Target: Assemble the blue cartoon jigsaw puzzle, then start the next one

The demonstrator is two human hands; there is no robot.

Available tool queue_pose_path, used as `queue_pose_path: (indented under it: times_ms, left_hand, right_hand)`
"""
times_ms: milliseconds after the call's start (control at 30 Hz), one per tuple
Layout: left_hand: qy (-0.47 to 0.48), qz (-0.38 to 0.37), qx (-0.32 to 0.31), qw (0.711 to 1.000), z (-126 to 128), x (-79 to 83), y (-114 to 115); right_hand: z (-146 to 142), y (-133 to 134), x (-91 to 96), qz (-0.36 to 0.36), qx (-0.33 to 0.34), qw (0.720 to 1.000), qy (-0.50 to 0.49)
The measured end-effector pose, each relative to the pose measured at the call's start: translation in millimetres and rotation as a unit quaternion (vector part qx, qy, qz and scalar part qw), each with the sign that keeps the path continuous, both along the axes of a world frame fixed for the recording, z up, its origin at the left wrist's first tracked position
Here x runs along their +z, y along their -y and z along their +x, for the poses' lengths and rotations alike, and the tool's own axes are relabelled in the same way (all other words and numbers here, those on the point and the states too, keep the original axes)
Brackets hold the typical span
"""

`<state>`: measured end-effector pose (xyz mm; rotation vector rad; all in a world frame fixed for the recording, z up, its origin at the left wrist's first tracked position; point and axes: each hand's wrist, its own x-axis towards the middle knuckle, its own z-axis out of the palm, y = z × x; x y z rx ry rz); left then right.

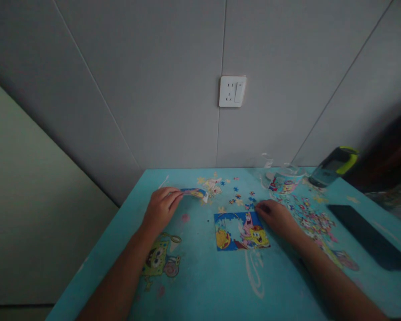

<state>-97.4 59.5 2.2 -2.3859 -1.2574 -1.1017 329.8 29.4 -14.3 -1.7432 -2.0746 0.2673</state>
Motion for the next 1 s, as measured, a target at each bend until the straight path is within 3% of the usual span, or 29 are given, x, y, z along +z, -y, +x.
queue_pose_path:
  times_ms: [167,400,733,1000]
  left_hand:
    - [-0.052,-0.01,-0.085,0.995,-12.0,-1.5,-4.8]
    - [-0.145,-0.062,-0.143,0.977,-19.5,-3.0,-9.3]
    - [-0.161,-0.108,-0.147,0.97,8.4,-12.5,7.3]
    - [-0.14,-0.103,-0.146,0.974,12.8,-11.6,11.6]
  right_hand:
    - [-0.6,-0.1,3.2,0.006,-0.016,1.0,-0.004]
    - [1.6,-0.7,4.6,0.028,-0.023,0.999,0.003]
    - [30.8,-4.3,13.7,0.059,-0.107,0.992,-0.016]
    - [32.7,-2.5,13.6,0.044,-0.102,0.994,-0.007]
